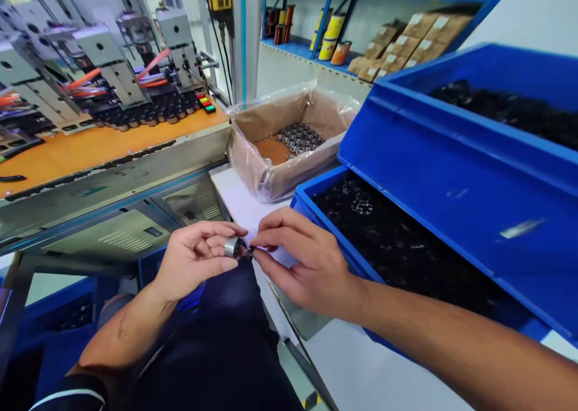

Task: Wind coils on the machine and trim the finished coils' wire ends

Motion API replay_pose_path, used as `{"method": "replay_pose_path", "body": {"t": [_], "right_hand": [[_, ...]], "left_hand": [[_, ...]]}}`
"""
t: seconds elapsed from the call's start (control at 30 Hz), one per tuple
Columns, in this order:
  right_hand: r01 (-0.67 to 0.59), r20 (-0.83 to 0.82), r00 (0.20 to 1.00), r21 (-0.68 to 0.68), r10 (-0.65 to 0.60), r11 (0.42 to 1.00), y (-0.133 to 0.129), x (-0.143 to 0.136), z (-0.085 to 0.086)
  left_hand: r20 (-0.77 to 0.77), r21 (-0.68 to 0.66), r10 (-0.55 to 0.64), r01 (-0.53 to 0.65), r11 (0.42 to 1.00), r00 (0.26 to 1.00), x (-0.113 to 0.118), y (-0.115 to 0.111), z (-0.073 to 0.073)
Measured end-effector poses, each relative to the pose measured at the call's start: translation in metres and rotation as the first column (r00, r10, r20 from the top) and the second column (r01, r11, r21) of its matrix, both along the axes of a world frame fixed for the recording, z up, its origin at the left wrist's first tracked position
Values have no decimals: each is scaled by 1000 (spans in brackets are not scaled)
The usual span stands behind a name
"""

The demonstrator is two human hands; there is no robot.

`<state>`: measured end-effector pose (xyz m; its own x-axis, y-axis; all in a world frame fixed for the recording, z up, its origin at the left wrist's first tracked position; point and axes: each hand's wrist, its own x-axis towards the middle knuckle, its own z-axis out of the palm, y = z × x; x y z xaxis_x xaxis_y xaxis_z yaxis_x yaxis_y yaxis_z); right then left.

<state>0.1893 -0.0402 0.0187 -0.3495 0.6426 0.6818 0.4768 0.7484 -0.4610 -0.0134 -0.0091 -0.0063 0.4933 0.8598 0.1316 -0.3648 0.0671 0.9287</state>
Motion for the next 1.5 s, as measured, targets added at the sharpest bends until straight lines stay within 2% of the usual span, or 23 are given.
{"method": "replay_pose_path", "body": {"t": [0.1, 0.27, 0.5, 0.63, 0.77, 1.23, 1.37, 1.5], "right_hand": [[-3, -9, 1000, -7, 3, 1000, 0, -1, -2], [-6, -14, 1000, -11, 6, 1000, -1, -3, -2], [-12, 13, 1000, 52, 11, 999, -2, -4, -2], [-88, 24, 996, 74, 87, 993, -2, -3, 2], [-142, 27, 990, 27, 141, 990, -3, -2, 3], [-93, 103, 991, 94, 83, 991, 0, -2, -2], [-78, 126, 990, 112, 64, 991, -1, -1, -3], [-51, 173, 985, 177, 20, 983, -1, 2, -6]], "left_hand": [[20, -91, -56, 58, 994, 998, 5, -2, -2], [9, -129, -34, 35, 991, 999, 11, -6, -4], [12, -67, 5, -4, 998, 1000, 12, -7, -6], [10, -21, 34, -34, 999, 999, 11, -6, -7], [20, -9, 61, -60, 998, 998, 8, -4, -7], [93, -61, -10, 16, 998, 996, 7, -7, -8], [92, -71, 5, 2, 997, 996, 6, -7, -7], [115, -110, -3, 16, 994, 993, 7, -7, -4]]}}
